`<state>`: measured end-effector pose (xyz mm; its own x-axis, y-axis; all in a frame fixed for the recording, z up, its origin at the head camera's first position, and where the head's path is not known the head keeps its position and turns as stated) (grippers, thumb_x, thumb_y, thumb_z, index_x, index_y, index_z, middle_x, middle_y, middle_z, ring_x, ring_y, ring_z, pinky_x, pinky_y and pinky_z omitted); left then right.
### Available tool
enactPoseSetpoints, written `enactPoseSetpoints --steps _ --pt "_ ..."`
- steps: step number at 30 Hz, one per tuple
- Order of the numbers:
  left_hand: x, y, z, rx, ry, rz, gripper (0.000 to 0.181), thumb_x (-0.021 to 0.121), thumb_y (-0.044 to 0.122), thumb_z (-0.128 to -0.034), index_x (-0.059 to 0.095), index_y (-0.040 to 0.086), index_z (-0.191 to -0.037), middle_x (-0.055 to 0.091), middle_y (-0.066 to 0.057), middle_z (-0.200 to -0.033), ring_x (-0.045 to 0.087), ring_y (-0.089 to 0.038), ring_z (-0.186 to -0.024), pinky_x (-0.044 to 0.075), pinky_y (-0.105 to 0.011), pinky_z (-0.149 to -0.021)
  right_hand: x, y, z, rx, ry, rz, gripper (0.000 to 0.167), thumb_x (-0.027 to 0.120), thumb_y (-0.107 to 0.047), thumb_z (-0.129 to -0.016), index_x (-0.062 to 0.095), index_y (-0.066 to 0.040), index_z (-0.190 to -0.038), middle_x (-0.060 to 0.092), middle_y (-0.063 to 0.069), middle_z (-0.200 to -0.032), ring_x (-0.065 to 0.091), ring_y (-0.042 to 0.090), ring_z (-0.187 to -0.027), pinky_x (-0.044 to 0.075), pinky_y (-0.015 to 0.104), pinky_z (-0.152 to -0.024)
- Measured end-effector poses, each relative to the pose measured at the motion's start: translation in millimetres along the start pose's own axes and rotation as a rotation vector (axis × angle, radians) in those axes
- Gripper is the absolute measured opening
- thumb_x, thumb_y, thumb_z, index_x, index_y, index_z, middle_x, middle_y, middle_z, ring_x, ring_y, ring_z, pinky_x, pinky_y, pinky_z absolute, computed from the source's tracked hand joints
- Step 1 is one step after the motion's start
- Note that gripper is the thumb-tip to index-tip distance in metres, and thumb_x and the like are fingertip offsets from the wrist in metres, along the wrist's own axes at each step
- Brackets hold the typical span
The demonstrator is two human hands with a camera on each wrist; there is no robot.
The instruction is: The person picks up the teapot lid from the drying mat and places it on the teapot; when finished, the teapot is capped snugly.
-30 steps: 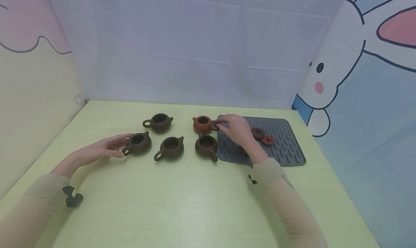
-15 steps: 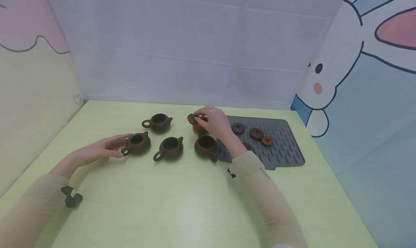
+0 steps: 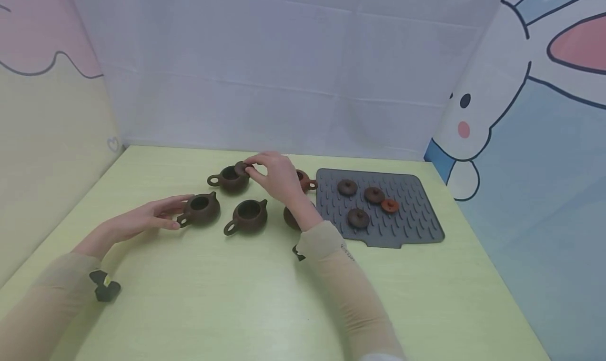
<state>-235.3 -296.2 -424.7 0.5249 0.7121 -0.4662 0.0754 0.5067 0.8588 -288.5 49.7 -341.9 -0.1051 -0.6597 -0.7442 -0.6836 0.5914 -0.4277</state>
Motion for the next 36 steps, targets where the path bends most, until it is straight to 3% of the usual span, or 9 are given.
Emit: enactPoseSetpoints --steps 3,12,18,30,36 --pt "0.4 0.4 0.4 -0.001 0.002 0.006 0.077 0.069 0.025 -0.0921 0.027 0.021 -0.157 0.026 -0.018 -0.162 0.025 -0.043 -0.149 0.024 -0.061 -0.118 12 -9 -4.1 0.002 0.036 -0.032 0.021 0.067 -0.027 -0.095 0.075 -0.018 -0.113 0.074 -0.001 -0.112 0.065 0.017 -0.111 0.052 0.034 -0.095" --pt "-0.7 -0.9 -1.1 -0.008 -0.005 0.017 0.076 0.068 0.025 -0.0926 0.027 0.021 -0.157 0.026 -0.019 -0.162 0.024 -0.044 -0.149 0.023 -0.063 -0.117 50 -32 -11.1 0.004 0.111 -0.209 0.020 0.068 -0.025 -0.094 0.075 -0.017 -0.111 0.071 0.001 -0.111 0.065 0.017 -0.096 0.052 0.026 -0.077" --pt "-1.4 -2.2 -0.6 -0.009 -0.020 0.020 0.077 0.067 0.025 -0.0937 0.024 0.022 -0.158 0.025 -0.019 -0.162 0.022 -0.045 -0.150 0.024 -0.063 -0.117 75 -42 -9.6 0.039 0.110 -0.316 0.021 0.068 -0.024 -0.094 0.075 -0.015 -0.111 0.069 0.003 -0.107 0.068 0.014 -0.091 0.054 0.022 -0.079" --pt "-1.0 -0.3 0.3 -0.009 -0.016 0.038 0.078 0.067 0.025 -0.0935 0.024 0.020 -0.158 0.025 -0.020 -0.162 0.021 -0.044 -0.150 0.022 -0.064 -0.117 97 -52 -6.9 0.065 0.009 -0.186 0.022 0.069 -0.030 -0.093 0.076 -0.019 -0.110 0.068 -0.002 -0.099 0.060 0.013 -0.088 0.045 0.015 -0.076" --pt "0.1 -1.3 0.3 -0.015 -0.018 0.056 0.079 0.067 0.023 -0.0938 0.021 0.016 -0.158 0.024 -0.022 -0.161 0.017 -0.046 -0.151 0.019 -0.066 -0.118 104 -51 -6.2 0.060 -0.046 -0.133 0.021 0.069 -0.031 -0.092 0.076 -0.020 -0.109 0.064 -0.001 -0.100 0.057 0.015 -0.092 0.045 0.020 -0.079"
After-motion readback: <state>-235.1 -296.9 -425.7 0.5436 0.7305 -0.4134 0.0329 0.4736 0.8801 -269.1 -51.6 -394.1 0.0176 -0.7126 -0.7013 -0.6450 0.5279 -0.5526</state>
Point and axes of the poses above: each hand's wrist, its own z-axis away from the middle knuckle, its own x-axis out of the palm, y = z × x, the point moved 1 cm from there along -z, towards the middle knuckle
